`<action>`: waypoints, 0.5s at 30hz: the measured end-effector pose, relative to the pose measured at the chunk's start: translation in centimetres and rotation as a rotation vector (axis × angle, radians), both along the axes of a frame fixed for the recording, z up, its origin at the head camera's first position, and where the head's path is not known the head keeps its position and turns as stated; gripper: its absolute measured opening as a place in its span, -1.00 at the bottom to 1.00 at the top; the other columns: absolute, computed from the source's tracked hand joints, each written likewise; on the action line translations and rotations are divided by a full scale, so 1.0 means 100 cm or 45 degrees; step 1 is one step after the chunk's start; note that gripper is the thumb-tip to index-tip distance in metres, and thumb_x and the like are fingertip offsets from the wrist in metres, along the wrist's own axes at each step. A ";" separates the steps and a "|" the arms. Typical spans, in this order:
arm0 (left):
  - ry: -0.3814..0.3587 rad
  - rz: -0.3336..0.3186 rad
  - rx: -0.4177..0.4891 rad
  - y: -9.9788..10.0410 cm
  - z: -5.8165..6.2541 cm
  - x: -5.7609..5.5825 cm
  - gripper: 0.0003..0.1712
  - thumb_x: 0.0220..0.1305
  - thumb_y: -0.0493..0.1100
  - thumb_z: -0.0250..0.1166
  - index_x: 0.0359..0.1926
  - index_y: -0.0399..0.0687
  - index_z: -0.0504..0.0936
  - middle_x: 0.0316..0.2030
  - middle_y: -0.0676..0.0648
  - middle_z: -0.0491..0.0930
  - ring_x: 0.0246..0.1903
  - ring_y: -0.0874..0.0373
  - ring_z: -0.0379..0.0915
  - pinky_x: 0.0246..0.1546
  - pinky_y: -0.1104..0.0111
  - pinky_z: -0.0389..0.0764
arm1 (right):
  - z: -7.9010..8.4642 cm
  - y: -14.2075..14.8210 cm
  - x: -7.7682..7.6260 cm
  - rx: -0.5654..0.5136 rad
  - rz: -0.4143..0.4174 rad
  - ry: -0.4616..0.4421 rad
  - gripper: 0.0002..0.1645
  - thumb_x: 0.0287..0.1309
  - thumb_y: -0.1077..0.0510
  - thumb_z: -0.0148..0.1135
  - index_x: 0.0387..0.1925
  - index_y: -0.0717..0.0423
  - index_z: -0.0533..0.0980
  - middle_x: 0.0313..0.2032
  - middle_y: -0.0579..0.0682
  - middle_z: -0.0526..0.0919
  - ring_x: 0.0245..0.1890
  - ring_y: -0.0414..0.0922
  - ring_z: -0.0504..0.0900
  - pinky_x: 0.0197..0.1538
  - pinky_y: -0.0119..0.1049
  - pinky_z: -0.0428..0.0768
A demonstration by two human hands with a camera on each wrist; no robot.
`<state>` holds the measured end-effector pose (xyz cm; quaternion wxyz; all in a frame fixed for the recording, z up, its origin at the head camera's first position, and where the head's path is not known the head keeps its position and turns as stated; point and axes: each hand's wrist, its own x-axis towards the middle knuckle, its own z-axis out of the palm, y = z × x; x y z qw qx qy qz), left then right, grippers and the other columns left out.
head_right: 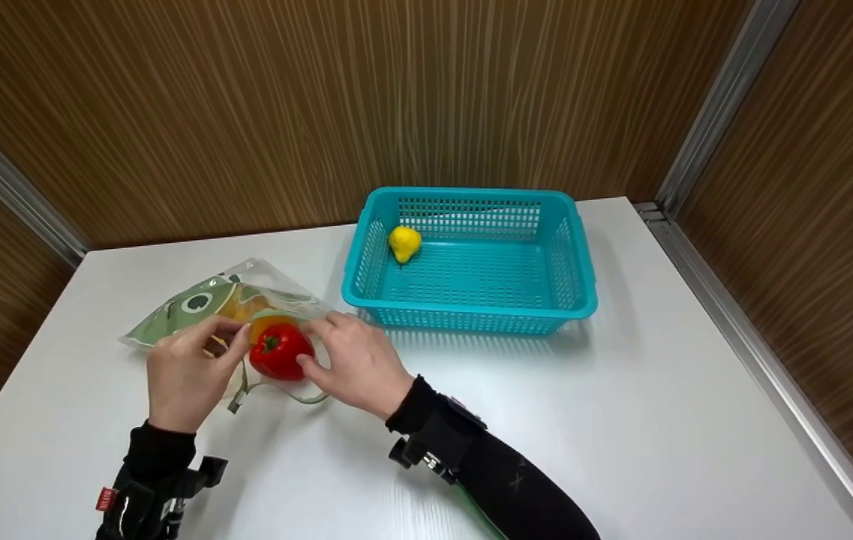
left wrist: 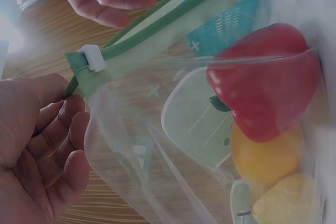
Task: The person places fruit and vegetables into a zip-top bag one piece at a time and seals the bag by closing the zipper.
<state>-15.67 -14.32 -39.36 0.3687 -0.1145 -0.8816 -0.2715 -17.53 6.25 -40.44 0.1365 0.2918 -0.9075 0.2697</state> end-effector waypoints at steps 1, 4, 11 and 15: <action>0.000 0.002 -0.001 -0.001 0.000 0.000 -0.89 0.09 -0.13 0.40 -0.46 -0.03 0.66 -0.61 0.02 0.65 -0.62 0.20 0.49 -0.59 0.41 0.41 | 0.000 0.002 -0.001 -0.003 -0.004 -0.006 -0.62 0.11 -0.09 0.29 -0.06 -0.06 0.56 -0.21 -0.11 0.69 -0.25 -0.22 0.63 -0.21 -0.42 0.63; -0.001 0.004 -0.004 -0.002 0.000 0.000 -0.90 0.08 -0.14 0.40 -0.46 -0.03 0.66 -0.61 0.02 0.64 -0.62 0.20 0.49 -0.59 0.42 0.41 | -0.002 0.007 -0.002 -0.015 -0.016 -0.014 -0.62 0.11 -0.09 0.29 -0.06 -0.06 0.56 -0.21 -0.13 0.68 -0.24 -0.22 0.63 -0.19 -0.41 0.62; -0.009 0.000 0.004 -0.002 -0.001 0.000 -0.90 0.08 -0.15 0.40 -0.47 -0.05 0.66 -0.62 0.03 0.64 -0.62 0.18 0.51 -0.58 0.42 0.41 | 0.000 0.021 -0.008 -0.103 -0.020 -0.044 -0.60 0.10 -0.07 0.30 -0.05 0.00 0.56 -0.18 -0.03 0.68 -0.22 -0.19 0.61 -0.16 -0.31 0.65; -0.014 -0.004 0.015 -0.002 -0.002 0.000 -0.90 0.09 -0.15 0.39 -0.47 -0.05 0.66 -0.62 0.02 0.64 -0.61 0.14 0.52 -0.57 0.41 0.44 | 0.003 0.033 -0.013 -0.132 -0.048 -0.041 -0.62 0.12 -0.05 0.30 -0.05 -0.01 0.57 -0.17 -0.05 0.66 -0.22 -0.18 0.61 -0.13 -0.23 0.66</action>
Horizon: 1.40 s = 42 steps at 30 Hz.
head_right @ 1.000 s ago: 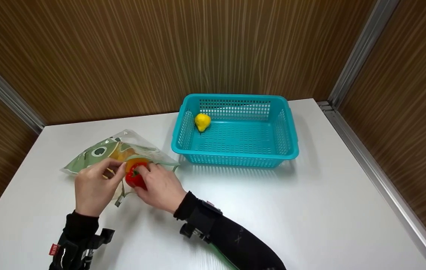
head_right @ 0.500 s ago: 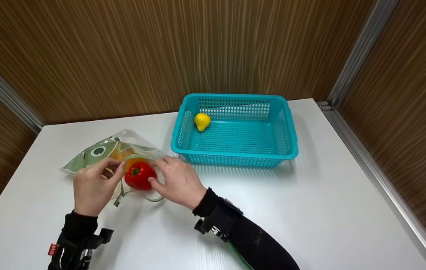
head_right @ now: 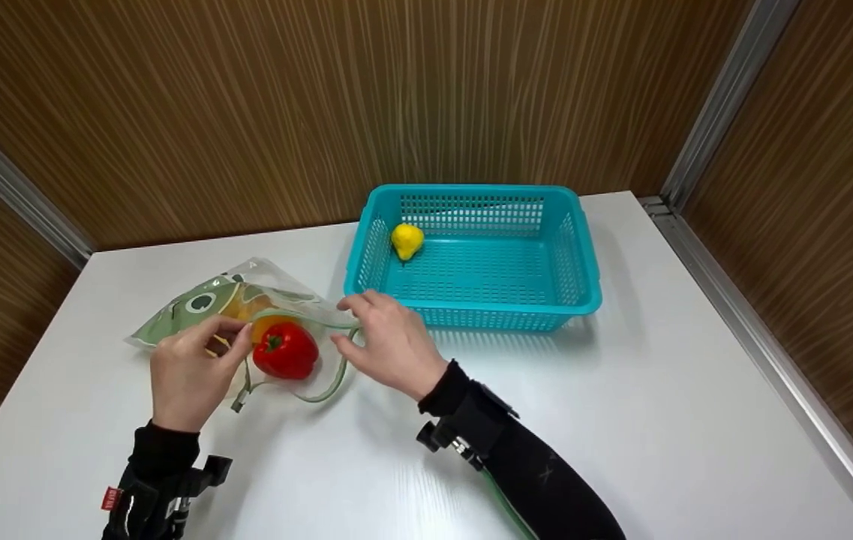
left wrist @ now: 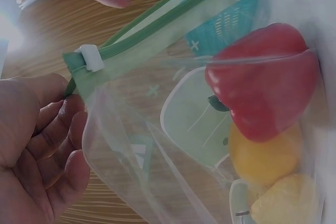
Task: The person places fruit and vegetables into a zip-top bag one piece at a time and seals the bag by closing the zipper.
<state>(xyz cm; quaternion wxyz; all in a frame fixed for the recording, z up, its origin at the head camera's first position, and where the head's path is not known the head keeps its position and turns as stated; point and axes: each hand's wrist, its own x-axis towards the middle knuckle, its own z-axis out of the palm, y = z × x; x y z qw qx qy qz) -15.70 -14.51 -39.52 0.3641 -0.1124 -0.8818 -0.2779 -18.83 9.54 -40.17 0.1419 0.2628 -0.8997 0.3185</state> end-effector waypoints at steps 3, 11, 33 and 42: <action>0.004 0.000 0.006 0.000 0.000 -0.001 -0.90 0.10 -0.15 0.38 -0.47 -0.05 0.66 -0.62 0.01 0.64 -0.61 0.13 0.53 -0.57 0.40 0.45 | 0.003 0.011 -0.005 0.016 -0.038 -0.010 -0.61 0.12 -0.06 0.29 -0.03 -0.02 0.56 -0.16 -0.08 0.65 -0.21 -0.15 0.61 -0.12 -0.23 0.65; 0.002 -0.002 0.011 -0.001 0.000 -0.001 -0.89 0.10 -0.16 0.39 -0.47 -0.07 0.66 -0.62 -0.01 0.64 -0.61 0.13 0.52 -0.57 0.37 0.48 | 0.019 0.043 -0.018 0.083 -0.091 0.018 -0.49 0.13 -0.10 0.28 0.08 0.02 0.50 -0.06 0.03 0.62 -0.12 -0.03 0.59 -0.06 -0.15 0.63; -0.012 0.004 -0.003 -0.001 0.000 -0.002 -0.89 0.10 -0.14 0.39 -0.46 -0.06 0.66 -0.61 -0.01 0.65 -0.60 0.14 0.52 -0.56 0.36 0.48 | 0.053 0.106 -0.114 0.509 -0.171 -0.251 0.13 -0.02 -0.41 0.24 0.47 -0.17 -0.03 0.45 0.20 0.03 0.40 0.24 0.12 0.29 0.21 0.34; -0.013 0.006 -0.003 0.002 -0.001 -0.001 -0.89 0.10 -0.14 0.39 -0.46 -0.06 0.65 -0.61 0.01 0.64 -0.60 0.16 0.51 -0.55 0.38 0.48 | 0.064 0.094 -0.162 0.810 -0.056 -0.246 0.08 0.03 -0.29 0.27 0.46 -0.04 0.01 0.41 0.27 0.09 0.35 0.23 0.19 0.31 0.15 0.35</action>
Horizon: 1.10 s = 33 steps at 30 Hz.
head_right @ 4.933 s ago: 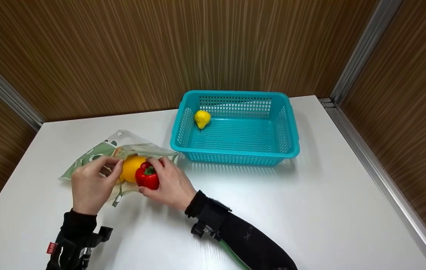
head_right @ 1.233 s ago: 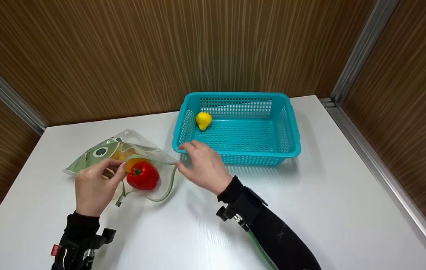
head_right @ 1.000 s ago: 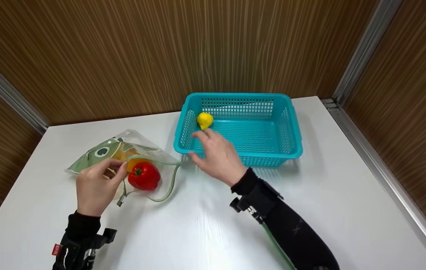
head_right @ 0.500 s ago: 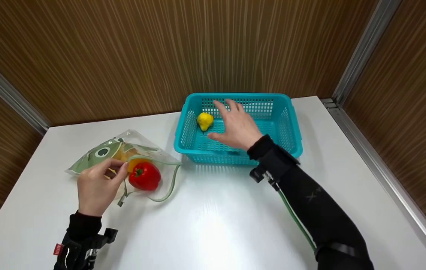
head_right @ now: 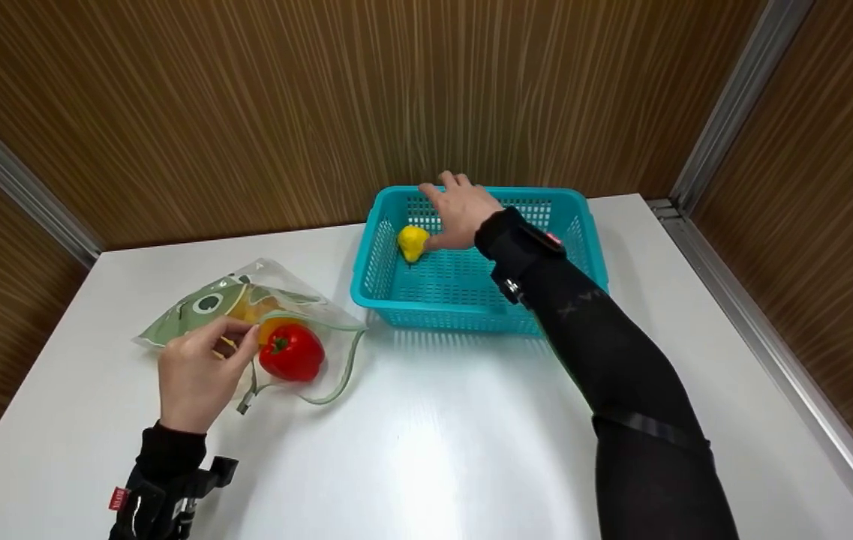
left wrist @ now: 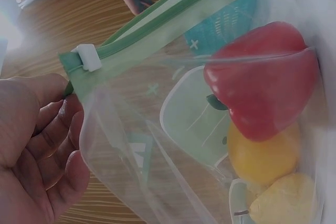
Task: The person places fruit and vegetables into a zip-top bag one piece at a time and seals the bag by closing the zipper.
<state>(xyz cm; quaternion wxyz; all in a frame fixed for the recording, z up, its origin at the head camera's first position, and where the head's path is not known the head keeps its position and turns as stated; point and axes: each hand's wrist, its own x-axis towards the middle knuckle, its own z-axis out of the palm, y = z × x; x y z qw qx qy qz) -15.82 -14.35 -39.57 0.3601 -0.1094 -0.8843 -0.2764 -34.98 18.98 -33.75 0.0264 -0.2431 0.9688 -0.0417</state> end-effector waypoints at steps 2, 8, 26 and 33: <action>-0.003 -0.002 0.001 0.001 0.000 0.001 -0.88 0.11 -0.14 0.39 -0.46 -0.06 0.65 -0.61 0.01 0.65 -0.60 0.16 0.51 -0.55 0.38 0.49 | 0.000 -0.006 -0.007 0.066 0.034 0.003 0.07 0.04 -0.28 0.27 0.45 -0.04 0.02 0.40 0.27 0.12 0.33 0.22 0.21 0.30 0.14 0.37; -0.010 -0.001 0.005 0.003 0.002 0.004 -0.88 0.11 -0.14 0.39 -0.46 -0.06 0.65 -0.59 0.01 0.66 -0.60 0.16 0.53 -0.55 0.40 0.50 | -0.006 -0.023 -0.022 0.181 0.150 0.031 0.00 0.04 -0.24 0.29 0.42 0.00 0.11 0.33 0.26 0.23 0.27 0.19 0.29 0.26 0.11 0.43; 0.030 -0.014 0.000 0.009 0.000 0.012 -0.90 0.09 -0.16 0.40 -0.47 -0.05 0.65 -0.61 0.03 0.65 -0.61 0.22 0.52 -0.57 0.45 0.48 | -0.062 -0.041 -0.046 0.295 0.176 -0.051 -0.08 0.02 -0.11 0.35 0.36 0.09 0.22 0.33 0.31 0.28 0.32 0.27 0.30 0.30 0.19 0.36; 0.015 -0.032 -0.008 0.013 0.000 0.013 -0.90 0.11 -0.16 0.38 -0.47 -0.05 0.65 -0.60 0.05 0.65 -0.61 0.24 0.51 -0.57 0.48 0.46 | -0.074 -0.040 -0.046 0.321 0.115 -0.162 -0.01 -0.03 -0.10 0.41 0.38 0.06 0.19 0.35 0.29 0.25 0.33 0.25 0.30 0.30 0.19 0.37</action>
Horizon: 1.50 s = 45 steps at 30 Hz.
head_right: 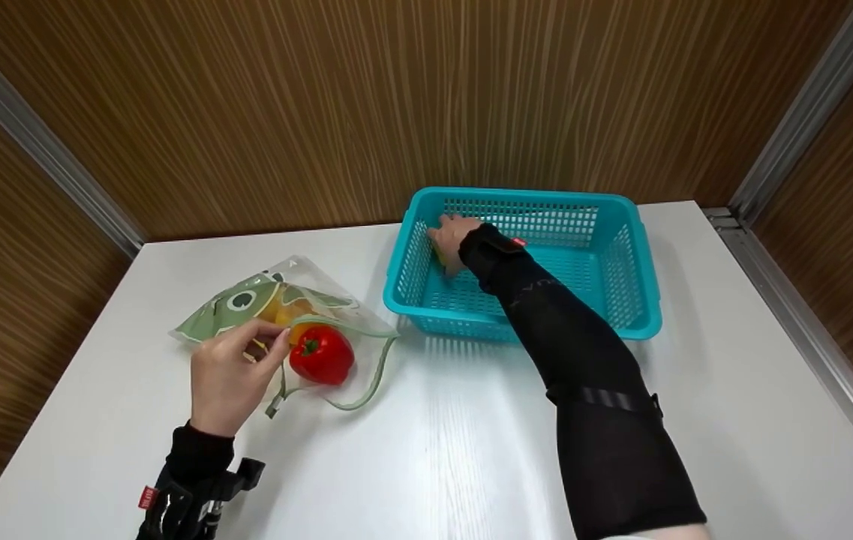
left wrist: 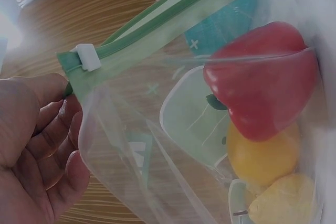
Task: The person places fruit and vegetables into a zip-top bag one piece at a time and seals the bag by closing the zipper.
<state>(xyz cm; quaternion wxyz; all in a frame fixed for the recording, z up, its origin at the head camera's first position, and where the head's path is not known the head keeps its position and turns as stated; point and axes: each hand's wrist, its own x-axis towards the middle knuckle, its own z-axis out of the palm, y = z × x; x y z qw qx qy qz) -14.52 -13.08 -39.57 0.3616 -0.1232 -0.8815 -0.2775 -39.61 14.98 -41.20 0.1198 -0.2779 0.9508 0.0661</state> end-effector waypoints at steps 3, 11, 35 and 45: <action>-0.006 -0.001 0.003 0.001 0.000 0.000 -0.91 0.10 -0.16 0.38 -0.47 -0.05 0.65 -0.60 0.05 0.65 -0.61 0.23 0.51 -0.57 0.48 0.45 | -0.003 0.000 0.001 0.036 -0.008 -0.022 -0.04 -0.04 -0.08 0.42 0.37 0.04 0.20 0.34 0.29 0.26 0.29 0.24 0.36 0.26 0.18 0.42; -0.001 -0.012 -0.001 0.000 0.002 0.000 -0.91 0.11 -0.16 0.38 -0.47 -0.05 0.65 -0.60 0.04 0.65 -0.61 0.24 0.51 -0.57 0.48 0.45 | -0.005 0.001 0.002 0.048 -0.057 -0.064 -0.08 -0.03 -0.03 0.42 0.35 0.01 0.22 0.38 0.31 0.19 0.27 0.26 0.37 0.23 0.20 0.43; -0.017 0.004 -0.017 -0.001 0.001 0.000 -0.89 0.12 -0.13 0.38 -0.45 -0.04 0.66 -0.59 0.04 0.65 -0.61 0.23 0.50 -0.57 0.48 0.45 | -0.009 0.015 0.004 0.088 -0.087 -0.091 -0.54 -0.02 0.14 0.38 -0.03 0.12 0.52 -0.17 0.09 0.64 -0.26 -0.04 0.54 -0.08 -0.09 0.59; -0.019 -0.011 -0.018 0.000 0.000 -0.004 -0.88 0.12 -0.12 0.38 -0.46 -0.05 0.66 -0.60 0.03 0.65 -0.61 0.20 0.51 -0.57 0.46 0.47 | 0.015 0.037 0.012 -0.084 -0.080 0.012 -0.46 -0.11 0.06 0.43 -0.02 0.12 0.53 -0.12 0.12 0.64 -0.21 -0.01 0.57 -0.08 -0.08 0.58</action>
